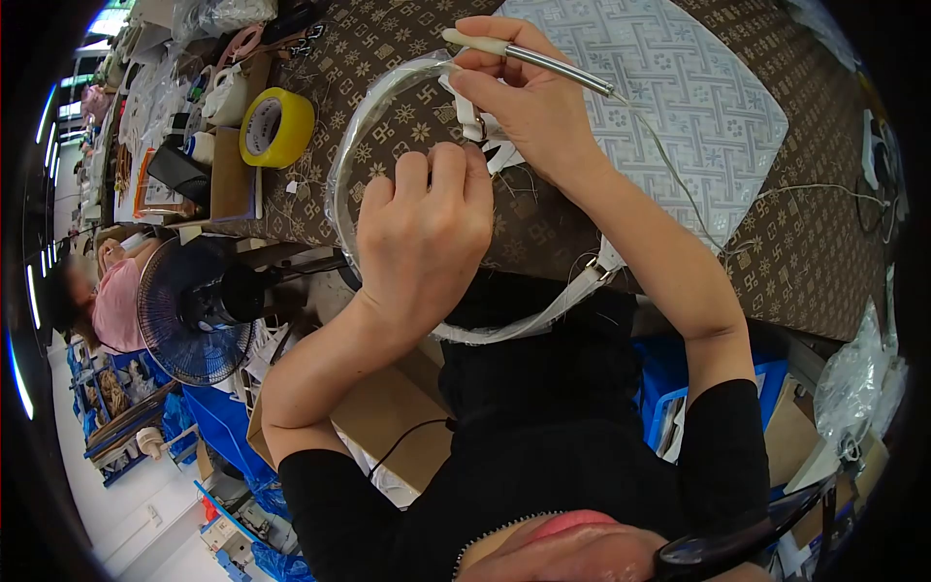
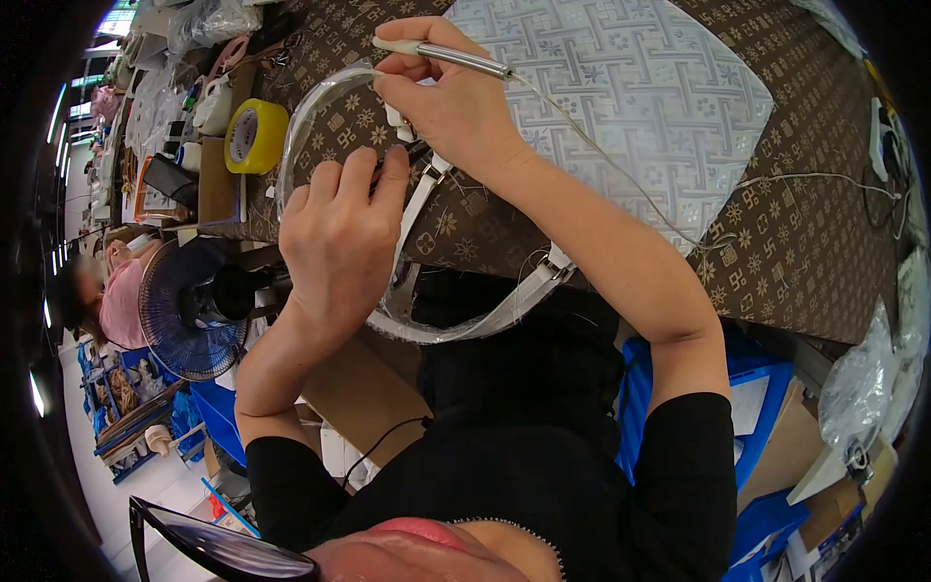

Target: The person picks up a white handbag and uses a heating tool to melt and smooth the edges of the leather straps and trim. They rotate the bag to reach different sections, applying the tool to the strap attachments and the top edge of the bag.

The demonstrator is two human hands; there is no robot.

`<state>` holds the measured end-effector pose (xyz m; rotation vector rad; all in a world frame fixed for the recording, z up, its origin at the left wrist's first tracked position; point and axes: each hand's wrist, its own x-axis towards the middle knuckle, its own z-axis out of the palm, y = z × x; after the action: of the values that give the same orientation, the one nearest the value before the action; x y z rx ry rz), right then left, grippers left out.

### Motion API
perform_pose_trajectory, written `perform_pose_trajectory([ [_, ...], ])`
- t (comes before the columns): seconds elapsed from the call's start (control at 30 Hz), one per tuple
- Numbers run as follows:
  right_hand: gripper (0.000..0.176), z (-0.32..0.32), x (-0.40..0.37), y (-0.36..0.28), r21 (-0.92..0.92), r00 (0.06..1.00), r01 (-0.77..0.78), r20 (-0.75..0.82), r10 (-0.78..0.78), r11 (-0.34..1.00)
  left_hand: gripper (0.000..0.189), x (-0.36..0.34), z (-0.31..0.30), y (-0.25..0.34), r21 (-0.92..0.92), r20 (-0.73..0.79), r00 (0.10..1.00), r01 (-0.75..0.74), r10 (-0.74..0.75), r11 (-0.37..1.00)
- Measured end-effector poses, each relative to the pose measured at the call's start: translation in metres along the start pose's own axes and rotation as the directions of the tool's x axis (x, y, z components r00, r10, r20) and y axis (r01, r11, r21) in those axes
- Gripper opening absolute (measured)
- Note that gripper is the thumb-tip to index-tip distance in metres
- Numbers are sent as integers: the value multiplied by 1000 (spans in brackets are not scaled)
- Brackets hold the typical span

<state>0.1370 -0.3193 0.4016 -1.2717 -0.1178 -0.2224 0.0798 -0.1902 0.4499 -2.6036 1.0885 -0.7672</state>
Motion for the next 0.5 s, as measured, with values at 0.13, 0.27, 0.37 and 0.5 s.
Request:
perform_pose_trajectory([
  [0.13, 36, -3, -1, 0, -35, 998, -40, 38, 41, 999, 14, 2, -2, 2, 36, 37, 999, 0, -2, 999],
  [0.27, 36, -2, -1, 1, -53, 999, -28, 35, 30, 998, 14, 3, -3, 3, 42, 56, 998, -2, 0, 999],
  [0.37, 32, -1, -1, 2, -34, 1000, 12, -2, -12, 999, 15, 3, -1, 0, 1, 52, 999, -5, 5, 1000],
  [0.5, 32, -1, -2, 1, -35, 1000, 11, 0, -11, 999, 16, 2, 0, -6, -95, 52, 999, 4, 1, 995],
])
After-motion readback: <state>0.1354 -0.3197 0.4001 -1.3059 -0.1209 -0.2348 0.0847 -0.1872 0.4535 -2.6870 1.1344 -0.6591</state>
